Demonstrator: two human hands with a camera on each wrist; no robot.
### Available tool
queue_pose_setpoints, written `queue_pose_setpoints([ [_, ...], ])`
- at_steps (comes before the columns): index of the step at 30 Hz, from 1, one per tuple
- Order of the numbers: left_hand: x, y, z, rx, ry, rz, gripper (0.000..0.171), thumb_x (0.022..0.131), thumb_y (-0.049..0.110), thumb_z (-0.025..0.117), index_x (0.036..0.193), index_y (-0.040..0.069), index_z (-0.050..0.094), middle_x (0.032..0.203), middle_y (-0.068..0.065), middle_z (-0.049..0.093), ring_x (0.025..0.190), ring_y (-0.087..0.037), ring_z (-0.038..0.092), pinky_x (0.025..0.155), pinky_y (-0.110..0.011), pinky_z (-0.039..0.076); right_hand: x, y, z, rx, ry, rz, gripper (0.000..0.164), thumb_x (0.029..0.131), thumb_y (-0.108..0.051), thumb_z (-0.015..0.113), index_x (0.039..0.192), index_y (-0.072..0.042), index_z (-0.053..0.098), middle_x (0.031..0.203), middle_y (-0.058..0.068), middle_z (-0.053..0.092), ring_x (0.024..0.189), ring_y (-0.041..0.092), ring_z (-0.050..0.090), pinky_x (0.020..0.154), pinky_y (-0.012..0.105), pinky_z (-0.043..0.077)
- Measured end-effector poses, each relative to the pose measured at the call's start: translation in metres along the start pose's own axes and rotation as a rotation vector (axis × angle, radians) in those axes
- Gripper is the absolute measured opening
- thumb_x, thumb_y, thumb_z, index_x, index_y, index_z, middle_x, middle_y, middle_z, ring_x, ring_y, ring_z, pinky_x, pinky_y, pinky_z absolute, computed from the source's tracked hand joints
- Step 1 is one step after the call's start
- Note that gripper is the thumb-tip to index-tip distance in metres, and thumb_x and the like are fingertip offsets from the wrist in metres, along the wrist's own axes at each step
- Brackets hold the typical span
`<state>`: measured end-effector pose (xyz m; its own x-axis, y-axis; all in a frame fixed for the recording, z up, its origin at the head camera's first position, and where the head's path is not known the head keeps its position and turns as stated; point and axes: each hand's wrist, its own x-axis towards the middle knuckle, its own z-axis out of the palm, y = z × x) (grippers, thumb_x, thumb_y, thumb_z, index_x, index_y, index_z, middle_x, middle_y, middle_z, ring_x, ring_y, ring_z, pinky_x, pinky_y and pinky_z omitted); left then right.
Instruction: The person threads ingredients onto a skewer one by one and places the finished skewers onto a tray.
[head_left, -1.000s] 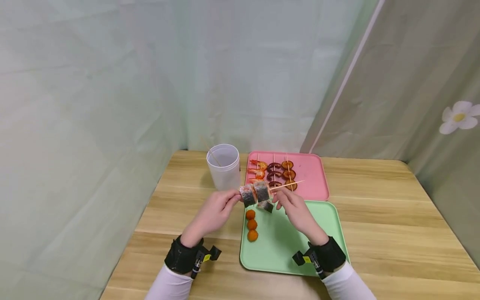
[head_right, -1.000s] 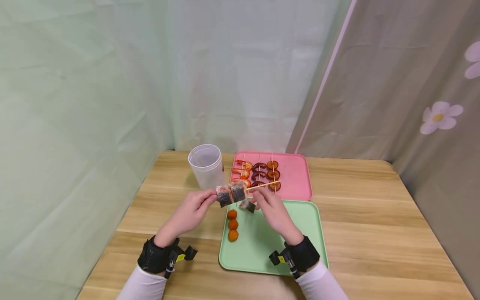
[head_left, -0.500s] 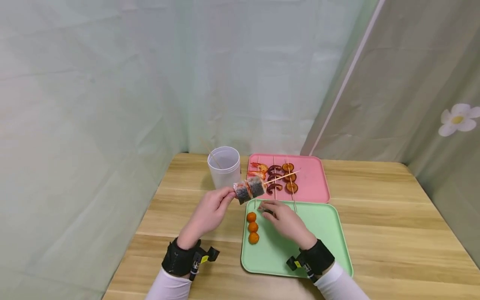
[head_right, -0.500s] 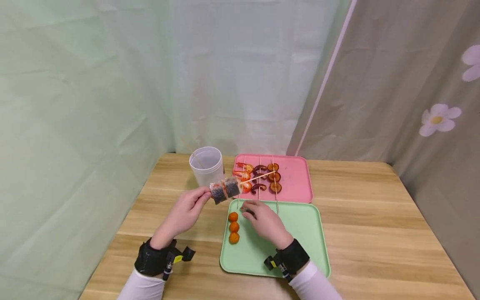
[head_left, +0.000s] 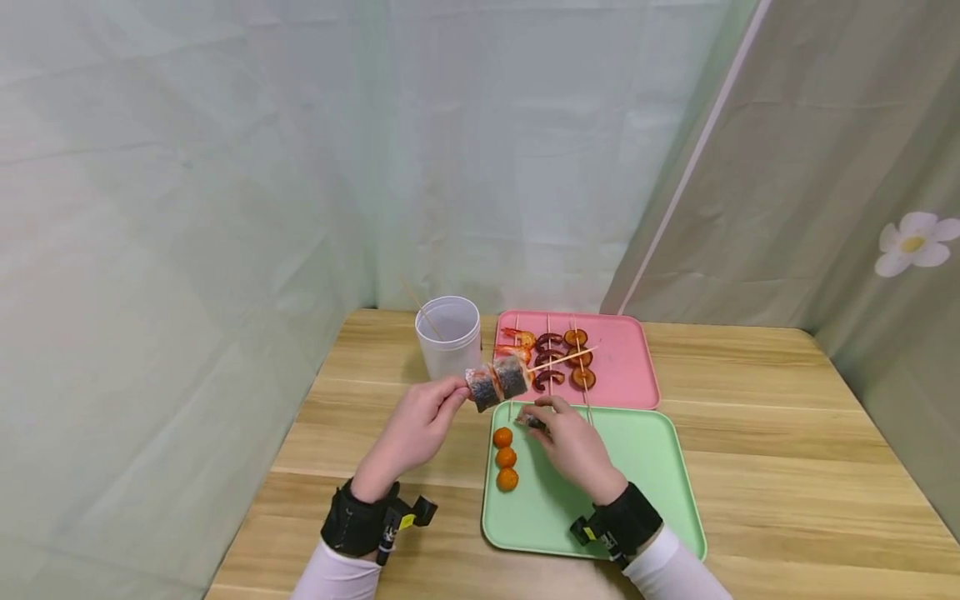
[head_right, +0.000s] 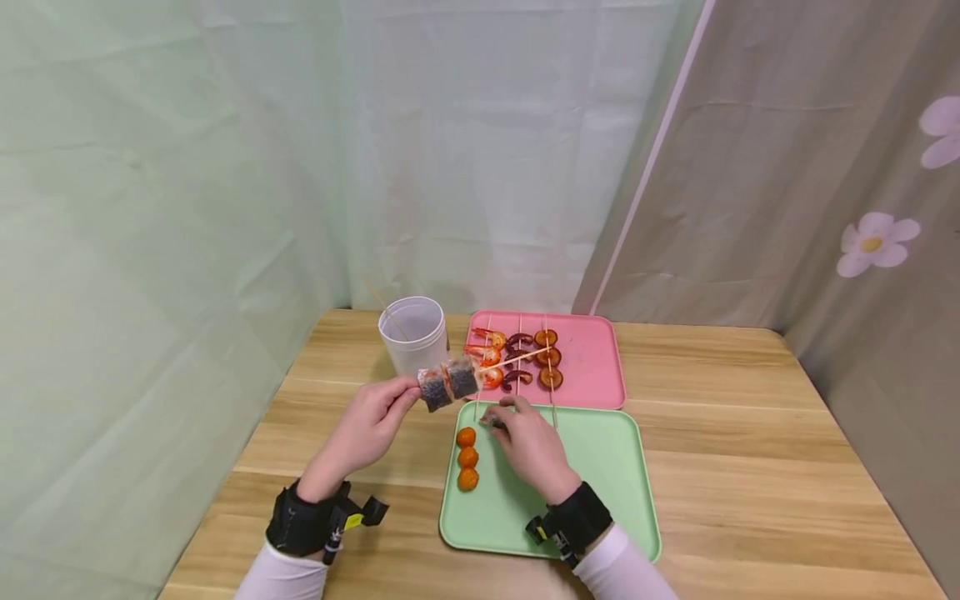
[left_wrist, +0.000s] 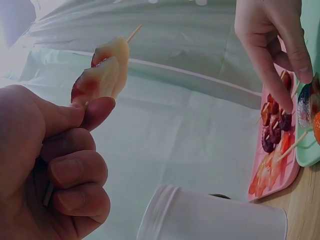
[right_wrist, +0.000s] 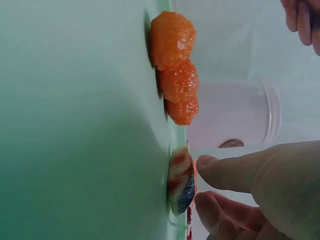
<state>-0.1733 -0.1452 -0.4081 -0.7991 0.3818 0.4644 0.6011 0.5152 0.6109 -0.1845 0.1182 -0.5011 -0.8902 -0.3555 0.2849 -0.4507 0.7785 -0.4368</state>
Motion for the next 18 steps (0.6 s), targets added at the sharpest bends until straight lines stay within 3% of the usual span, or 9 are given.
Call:
queue_pose_setpoints([
  [9, -0.0002, 0.0021, -0.0004, -0.002, -0.013, -0.008, 0.015, 0.108, 0.005, 0.063, 0.096, 0.009, 0.071, 0.072, 0.009, 0.048, 0.064, -0.008, 0.045, 0.061, -0.03, 0.043, -0.0011, 0.0023, 0.0016, -0.007, -0.014, 0.007, 0.023, 0.098, -0.014, 0.08, 0.121, -0.014, 0.08, 0.118, 0.006, 0.072, 0.102, 0.024, 0.072, 0.085, 0.042, 0.059],
  [14, -0.0007, 0.0026, 0.0004, 0.0, -0.024, -0.007, 0.014, 0.108, 0.005, 0.063, 0.097, 0.009, 0.071, 0.073, 0.009, 0.048, 0.064, -0.008, 0.044, 0.061, -0.03, 0.043, -0.0032, 0.0028, 0.0002, -0.014, -0.025, 0.061, 0.011, 0.096, -0.018, 0.083, 0.105, -0.019, 0.079, 0.103, 0.0, 0.067, 0.083, 0.014, 0.065, 0.072, 0.033, 0.054],
  [18, -0.0012, 0.0026, 0.0005, -0.011, -0.023, -0.015, 0.014, 0.108, 0.005, 0.062, 0.098, 0.009, 0.071, 0.073, 0.009, 0.048, 0.064, -0.008, 0.044, 0.061, -0.03, 0.043, -0.0043, 0.0014, -0.001, -0.007, -0.039, 0.096, 0.013, 0.094, -0.018, 0.086, 0.1, -0.019, 0.074, 0.099, 0.0, 0.063, 0.076, 0.011, 0.058, 0.066, 0.031, 0.049],
])
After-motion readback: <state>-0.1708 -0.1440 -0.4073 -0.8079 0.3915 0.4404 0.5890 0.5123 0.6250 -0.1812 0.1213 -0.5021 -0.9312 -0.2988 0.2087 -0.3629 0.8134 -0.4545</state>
